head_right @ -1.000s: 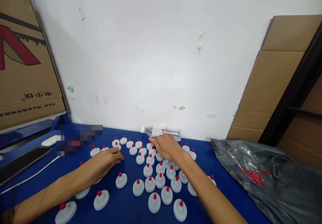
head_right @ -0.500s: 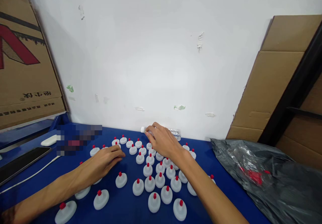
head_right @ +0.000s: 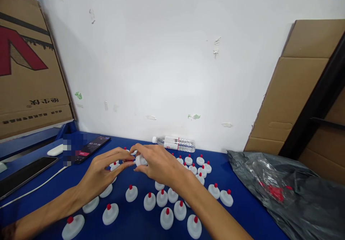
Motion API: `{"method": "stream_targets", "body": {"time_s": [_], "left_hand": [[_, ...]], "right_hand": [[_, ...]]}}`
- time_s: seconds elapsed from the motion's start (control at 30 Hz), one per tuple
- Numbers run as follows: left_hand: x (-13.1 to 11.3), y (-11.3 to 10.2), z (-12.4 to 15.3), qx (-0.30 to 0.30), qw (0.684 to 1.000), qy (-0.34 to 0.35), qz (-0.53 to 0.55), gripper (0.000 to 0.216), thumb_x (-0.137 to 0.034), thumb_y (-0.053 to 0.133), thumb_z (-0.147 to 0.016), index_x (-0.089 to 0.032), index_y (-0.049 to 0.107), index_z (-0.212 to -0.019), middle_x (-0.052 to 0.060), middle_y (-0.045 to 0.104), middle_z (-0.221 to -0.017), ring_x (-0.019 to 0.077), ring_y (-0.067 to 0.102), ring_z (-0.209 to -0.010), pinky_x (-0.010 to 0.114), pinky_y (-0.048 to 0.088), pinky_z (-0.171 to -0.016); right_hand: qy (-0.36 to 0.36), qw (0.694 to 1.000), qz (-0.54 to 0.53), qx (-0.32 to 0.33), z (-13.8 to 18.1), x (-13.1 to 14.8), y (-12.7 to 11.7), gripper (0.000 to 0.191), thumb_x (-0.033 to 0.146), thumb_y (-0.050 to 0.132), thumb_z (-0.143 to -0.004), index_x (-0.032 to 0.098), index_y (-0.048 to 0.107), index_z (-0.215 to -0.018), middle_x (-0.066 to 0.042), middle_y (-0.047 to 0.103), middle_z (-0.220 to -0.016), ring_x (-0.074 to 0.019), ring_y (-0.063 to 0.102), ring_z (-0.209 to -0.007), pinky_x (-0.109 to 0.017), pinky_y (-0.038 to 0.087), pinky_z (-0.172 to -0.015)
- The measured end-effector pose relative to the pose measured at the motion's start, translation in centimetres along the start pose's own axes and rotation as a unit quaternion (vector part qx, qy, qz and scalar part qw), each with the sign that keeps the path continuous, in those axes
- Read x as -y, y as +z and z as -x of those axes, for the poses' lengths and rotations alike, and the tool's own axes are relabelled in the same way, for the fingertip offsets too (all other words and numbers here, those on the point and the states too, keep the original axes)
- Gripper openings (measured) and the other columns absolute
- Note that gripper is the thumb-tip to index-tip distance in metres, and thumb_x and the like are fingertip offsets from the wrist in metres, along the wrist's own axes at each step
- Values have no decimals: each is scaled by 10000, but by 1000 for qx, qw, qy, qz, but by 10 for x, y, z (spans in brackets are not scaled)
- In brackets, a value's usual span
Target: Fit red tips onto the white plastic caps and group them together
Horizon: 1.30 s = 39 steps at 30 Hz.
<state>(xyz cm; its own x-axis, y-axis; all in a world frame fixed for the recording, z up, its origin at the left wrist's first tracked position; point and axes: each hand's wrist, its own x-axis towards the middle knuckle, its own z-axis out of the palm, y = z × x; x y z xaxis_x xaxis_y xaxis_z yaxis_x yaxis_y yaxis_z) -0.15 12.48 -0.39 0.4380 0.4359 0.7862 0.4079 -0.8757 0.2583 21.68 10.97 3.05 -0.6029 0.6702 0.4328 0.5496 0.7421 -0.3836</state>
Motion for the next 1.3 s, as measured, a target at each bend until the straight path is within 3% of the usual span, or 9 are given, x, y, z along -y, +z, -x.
{"method": "stream_targets", "body": {"time_s": [0.4, 0.67, 0.83, 1.07, 1.3], "left_hand": [[-4, 0, 0, -24, 998, -30, 41, 94, -163, 700, -930, -234, 737, -980, -10, 717, -909, 126, 682, -804, 228, 554, -735], [-2, -1, 2, -39, 996, -51, 68, 75, -205, 721, -926, -244, 745, -985, -6, 714, -910, 142, 677, -823, 259, 554, -736], [0, -1, 3, -53, 989, -85, 112, 47, -250, 756, -900, -228, 756, -941, 16, 718, -899, 163, 679, -818, 286, 573, -723], [1, -1, 2, -60, 983, -106, 137, 60, -297, 760, -893, -257, 760, -938, 12, 723, -893, 175, 685, -822, 291, 578, -707], [2, -4, 3, -77, 986, -72, 129, 52, -291, 752, -898, -263, 761, -940, 16, 732, -892, 187, 686, -827, 321, 588, -707]], "right_hand": [[37, 997, -60, -41, 2, -7, -5, 357, 387, 752, -897, 313, 612, -1217, -3, 727, -1106, -183, 678, -1026, -341, 538, -881], [44, 994, -84, -48, 2, -7, -4, 335, 392, 773, -875, 313, 637, -1170, 0, 730, -1104, -184, 682, -1008, -362, 542, -893], [37, 984, -163, -57, 0, -4, -3, 302, 360, 782, -858, 303, 641, -1119, 13, 750, -1110, -176, 696, -1044, -352, 547, -923], [85, 970, -214, -78, -1, -4, -5, 292, 382, 815, -800, 283, 652, -1021, 25, 779, -1005, -157, 699, -832, -303, 535, -754], [113, 946, -297, -70, -2, -2, -5, 341, 433, 827, -773, 251, 649, -1001, -13, 771, -976, -181, 711, -826, -297, 536, -704]]}}
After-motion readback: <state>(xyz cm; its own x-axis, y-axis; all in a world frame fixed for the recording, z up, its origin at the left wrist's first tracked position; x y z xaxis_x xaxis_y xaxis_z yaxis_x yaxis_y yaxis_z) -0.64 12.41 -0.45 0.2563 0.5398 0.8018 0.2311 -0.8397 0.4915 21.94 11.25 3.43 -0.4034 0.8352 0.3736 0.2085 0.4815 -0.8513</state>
